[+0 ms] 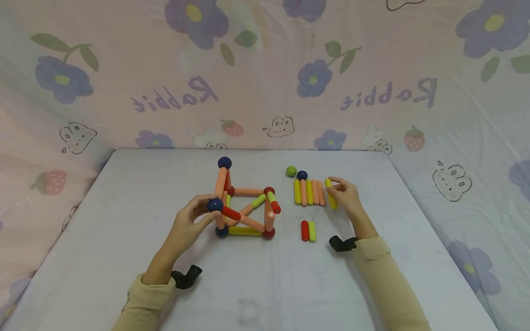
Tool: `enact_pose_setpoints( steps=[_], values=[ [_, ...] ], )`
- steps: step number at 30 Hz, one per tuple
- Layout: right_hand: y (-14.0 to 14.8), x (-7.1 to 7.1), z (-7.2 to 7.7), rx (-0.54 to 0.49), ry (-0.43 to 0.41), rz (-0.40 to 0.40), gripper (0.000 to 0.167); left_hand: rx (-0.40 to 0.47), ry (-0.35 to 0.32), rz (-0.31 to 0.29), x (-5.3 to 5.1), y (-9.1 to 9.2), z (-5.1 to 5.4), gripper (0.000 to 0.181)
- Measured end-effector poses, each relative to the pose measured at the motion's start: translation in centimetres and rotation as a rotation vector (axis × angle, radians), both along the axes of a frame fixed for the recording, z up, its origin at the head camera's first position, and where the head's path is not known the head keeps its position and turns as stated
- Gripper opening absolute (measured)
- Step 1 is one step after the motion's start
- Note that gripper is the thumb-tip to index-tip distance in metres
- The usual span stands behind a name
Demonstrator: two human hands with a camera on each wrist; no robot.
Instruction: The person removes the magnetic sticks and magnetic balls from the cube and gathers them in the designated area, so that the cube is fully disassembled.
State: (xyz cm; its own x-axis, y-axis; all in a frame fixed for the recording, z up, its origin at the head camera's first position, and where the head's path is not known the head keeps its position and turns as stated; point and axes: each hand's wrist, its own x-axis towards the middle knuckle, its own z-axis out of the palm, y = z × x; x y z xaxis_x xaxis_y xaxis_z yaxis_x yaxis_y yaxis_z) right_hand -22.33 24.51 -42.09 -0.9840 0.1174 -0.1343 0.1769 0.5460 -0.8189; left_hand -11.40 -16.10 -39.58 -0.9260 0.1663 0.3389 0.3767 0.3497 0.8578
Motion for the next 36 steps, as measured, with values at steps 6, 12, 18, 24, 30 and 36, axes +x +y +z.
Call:
enact_pose_setpoints(
  steps=[6, 12, 18, 24, 30, 36],
  values=[
    [0.5, -1.2, -0.4, 0.026, -0.067, -0.020, 0.048, 0.011, -0.014, -0.005, 0.1, 0.0, 0.2, 0.042],
    [0.8, -2.3, -1.0, 0.035, -0.104, -0.016, 0.049, 0.010, -0.012, -0.005, 0.1, 0.0, 0.2, 0.043],
    [0.7, -3.1, -1.4, 0.072, -0.127, 0.006, 0.049, -0.003, -0.019, 0.003, 0.1, 0.0, 0.1, 0.043],
    [0.5, -3.2, -1.4, 0.096, -0.130, 0.004, 0.049, -0.003, -0.014, 0.005, 0.1, 0.0, 0.1, 0.043],
    [0.6, -2.8, -1.3, 0.121, -0.129, -0.005, 0.051, -0.007, -0.010, 0.006, 0.1, 0.0, 0.1, 0.043],
    [0.6, -1.8, -1.1, 0.181, -0.035, 0.005, 0.045, -0.009, -0.017, 0.009, 0.0, -0.1, 0.0, 0.043]
  ],
)
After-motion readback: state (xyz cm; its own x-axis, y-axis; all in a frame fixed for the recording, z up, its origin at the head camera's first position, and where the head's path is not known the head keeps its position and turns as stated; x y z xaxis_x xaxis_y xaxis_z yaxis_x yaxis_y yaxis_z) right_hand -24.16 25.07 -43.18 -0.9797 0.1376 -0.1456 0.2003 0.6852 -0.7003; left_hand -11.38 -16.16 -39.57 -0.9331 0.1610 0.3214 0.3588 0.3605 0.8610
